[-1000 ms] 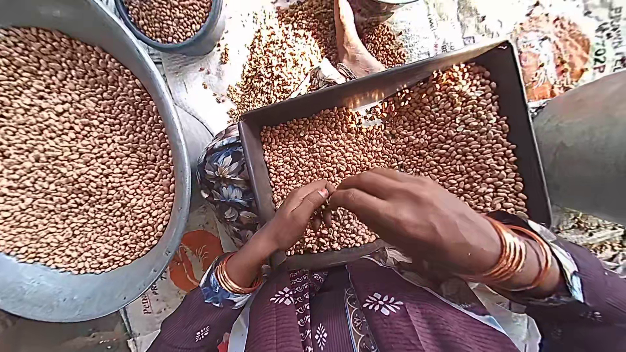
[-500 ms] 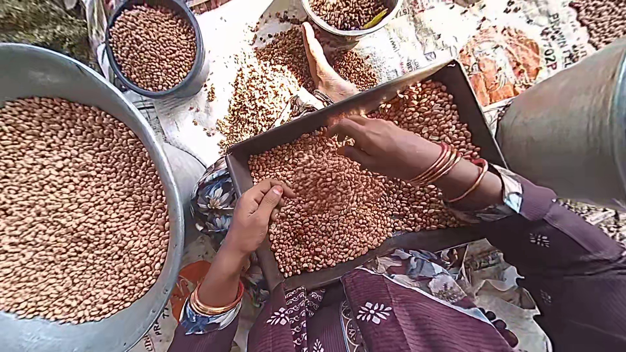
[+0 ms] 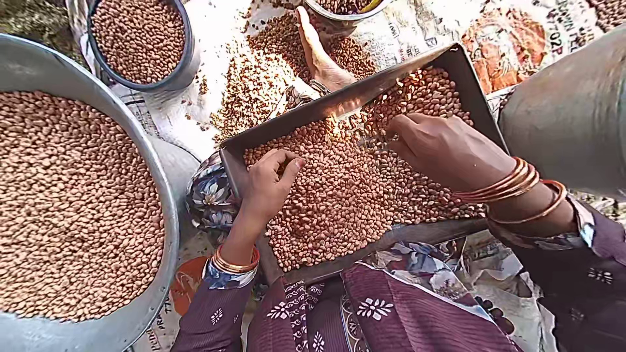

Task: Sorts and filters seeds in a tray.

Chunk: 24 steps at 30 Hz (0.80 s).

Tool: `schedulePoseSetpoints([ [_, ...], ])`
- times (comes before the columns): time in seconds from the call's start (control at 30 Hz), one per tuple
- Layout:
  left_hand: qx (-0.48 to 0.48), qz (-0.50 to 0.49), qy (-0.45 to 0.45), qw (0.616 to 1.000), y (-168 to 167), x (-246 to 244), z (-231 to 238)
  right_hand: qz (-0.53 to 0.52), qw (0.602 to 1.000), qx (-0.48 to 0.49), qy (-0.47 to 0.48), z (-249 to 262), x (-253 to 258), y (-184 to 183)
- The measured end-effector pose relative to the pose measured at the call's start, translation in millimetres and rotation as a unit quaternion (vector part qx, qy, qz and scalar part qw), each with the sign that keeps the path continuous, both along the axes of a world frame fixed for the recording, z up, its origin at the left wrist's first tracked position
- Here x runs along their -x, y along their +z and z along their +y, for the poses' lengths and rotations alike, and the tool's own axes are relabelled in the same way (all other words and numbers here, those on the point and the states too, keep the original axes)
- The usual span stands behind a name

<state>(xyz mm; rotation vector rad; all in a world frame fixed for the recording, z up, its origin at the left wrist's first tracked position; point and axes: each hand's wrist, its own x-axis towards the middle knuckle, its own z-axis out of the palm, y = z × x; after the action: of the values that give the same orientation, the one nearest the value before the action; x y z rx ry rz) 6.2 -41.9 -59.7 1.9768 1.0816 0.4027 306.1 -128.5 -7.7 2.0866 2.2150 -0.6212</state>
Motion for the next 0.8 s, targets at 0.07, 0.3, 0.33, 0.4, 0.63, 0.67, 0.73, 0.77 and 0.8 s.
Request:
schedulePoseSetpoints([
  [0.07, -0.080, 0.021, -0.034, 0.996, -7, -6, 0, -0.078, 0.991, 0.102, -0.045, -12, 2, -8],
  [0.3, -0.143, 0.089, -0.102, 0.980, -15, -11, -2, 0.258, 0.958, 0.011, 0.127, -22, 25, -18],
  [0.33, -0.142, 0.093, -0.102, 0.980, -14, -12, -3, 0.224, 0.968, -0.023, 0.111, -17, 22, -13],
  [0.4, -0.139, 0.085, -0.089, 0.983, -11, -13, -1, 0.139, 0.985, -0.063, 0.079, -7, 12, -5],
  [0.63, 0.199, -0.215, 0.024, 0.956, -6, -9, 0, 0.060, 0.993, -0.089, 0.051, -2, -20, 10],
  [0.67, 0.224, -0.240, 0.017, 0.944, -6, -12, 0, 0.066, 0.993, -0.084, 0.052, -3, -21, 9],
  [0.73, 0.185, -0.197, -0.005, 0.963, -5, -20, -2, 0.085, 0.992, -0.069, 0.065, -5, -18, 2],
  [0.77, 0.139, -0.146, -0.016, 0.979, -4, -24, -5, 0.096, 0.991, -0.054, 0.075, -8, -16, -3],
  [0.8, 0.096, -0.090, -0.033, 0.991, -2, -29, -7, 0.106, 0.990, -0.031, 0.087, -11, -12, -9],
])
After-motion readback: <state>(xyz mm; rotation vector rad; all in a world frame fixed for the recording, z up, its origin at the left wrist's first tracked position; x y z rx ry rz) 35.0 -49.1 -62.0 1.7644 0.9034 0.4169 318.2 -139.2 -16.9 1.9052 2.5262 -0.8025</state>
